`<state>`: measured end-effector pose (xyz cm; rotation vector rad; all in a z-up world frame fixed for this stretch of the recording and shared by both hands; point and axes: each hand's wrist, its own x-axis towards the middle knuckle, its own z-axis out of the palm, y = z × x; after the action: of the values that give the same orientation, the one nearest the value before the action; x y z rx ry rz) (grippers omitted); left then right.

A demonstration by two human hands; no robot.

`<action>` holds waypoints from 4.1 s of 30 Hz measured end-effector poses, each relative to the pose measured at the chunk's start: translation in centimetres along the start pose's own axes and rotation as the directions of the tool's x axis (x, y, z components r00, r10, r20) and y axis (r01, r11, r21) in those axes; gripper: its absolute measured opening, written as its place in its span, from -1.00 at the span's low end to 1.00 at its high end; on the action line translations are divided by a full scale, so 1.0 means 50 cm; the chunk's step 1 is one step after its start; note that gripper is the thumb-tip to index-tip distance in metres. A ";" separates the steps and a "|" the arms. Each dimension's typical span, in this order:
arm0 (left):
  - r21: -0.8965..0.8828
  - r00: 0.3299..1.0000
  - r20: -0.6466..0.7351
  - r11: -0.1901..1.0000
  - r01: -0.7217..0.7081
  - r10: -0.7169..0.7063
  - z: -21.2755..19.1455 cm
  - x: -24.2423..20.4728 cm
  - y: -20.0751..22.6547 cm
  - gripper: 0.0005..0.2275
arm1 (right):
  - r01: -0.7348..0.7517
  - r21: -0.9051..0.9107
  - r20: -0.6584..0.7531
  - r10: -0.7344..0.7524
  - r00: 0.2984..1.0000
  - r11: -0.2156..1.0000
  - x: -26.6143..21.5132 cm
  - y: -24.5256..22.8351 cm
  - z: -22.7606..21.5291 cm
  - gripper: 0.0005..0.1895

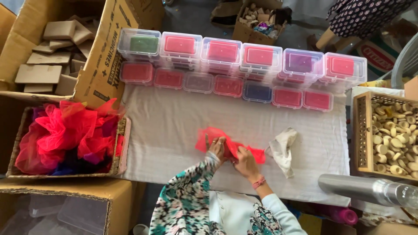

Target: The recorder wraps small rectangular cardboard pieces in pink mesh fabric and places them into clear plastic containers.

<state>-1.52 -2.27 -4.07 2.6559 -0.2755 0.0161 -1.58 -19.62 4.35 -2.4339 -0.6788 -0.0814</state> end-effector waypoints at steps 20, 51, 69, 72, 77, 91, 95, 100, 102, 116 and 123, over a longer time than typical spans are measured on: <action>0.281 0.726 0.199 0.671 -0.686 0.659 -0.165 -0.022 -0.043 -0.84 | 0.142 -0.190 0.051 -0.134 0.990 0.971 -0.032 -0.014 -0.013 -0.44; 0.279 0.896 -0.186 0.896 -0.346 0.404 -0.141 -0.100 -0.029 -0.49 | 0.203 -0.230 0.049 -0.197 0.979 0.952 -0.052 0.005 -0.007 -0.33; -0.350 0.983 -0.131 0.921 -0.168 0.129 -0.235 -0.019 -0.007 -0.71 | -0.254 0.309 0.164 0.211 0.964 0.917 0.035 0.067 -0.062 -0.75; -0.211 0.949 -0.279 0.955 -0.210 0.147 -0.190 -0.004 -0.010 -0.68 | -0.339 0.264 0.125 0.317 0.940 0.903 0.067 0.053 -0.080 -0.80; -0.083 0.930 -0.350 0.985 -0.151 0.113 -0.151 0.011 0.002 -0.77 | -0.024 -0.025 -0.195 0.019 0.981 0.999 0.087 0.016 -0.064 -0.85; 0.039 0.935 -0.319 0.988 -0.149 0.154 -0.101 -0.101 -0.016 -0.54 | 0.126 -0.065 -0.091 -0.132 0.987 0.990 0.014 0.072 -0.005 -0.60; 0.007 0.945 -0.264 0.980 -0.198 0.193 -0.121 -0.122 0.003 -0.36 | 0.242 -0.102 0.057 -0.237 0.970 0.965 0.031 0.051 -0.056 -0.59; 0.080 0.955 -0.219 0.979 -0.186 0.199 -0.089 -0.135 -0.006 -0.32 | 0.336 -0.152 0.271 -0.287 0.919 0.930 0.082 0.015 -0.099 -0.33; 0.075 0.966 -0.177 0.981 -0.177 0.187 -0.090 -0.133 -0.007 -0.31 | 0.366 -0.151 0.340 -0.299 0.892 0.918 0.096 0.025 -0.092 -0.28; 0.351 0.950 -0.273 0.935 -0.046 0.150 -0.137 -0.104 -0.134 -0.57 | 0.238 -0.034 0.076 -0.235 0.969 0.971 -0.022 0.074 -0.008 -0.38; -0.498 0.672 -0.443 0.786 0.366 -0.594 -0.061 -0.131 -0.137 -0.67 | 0.179 -0.075 0.060 -0.175 0.983 0.981 -0.042 0.046 -0.004 -0.44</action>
<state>-6.47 6.34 -4.82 2.1200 0.5990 0.5452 -2.26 -22.27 2.85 -2.4540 -0.9321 -0.1174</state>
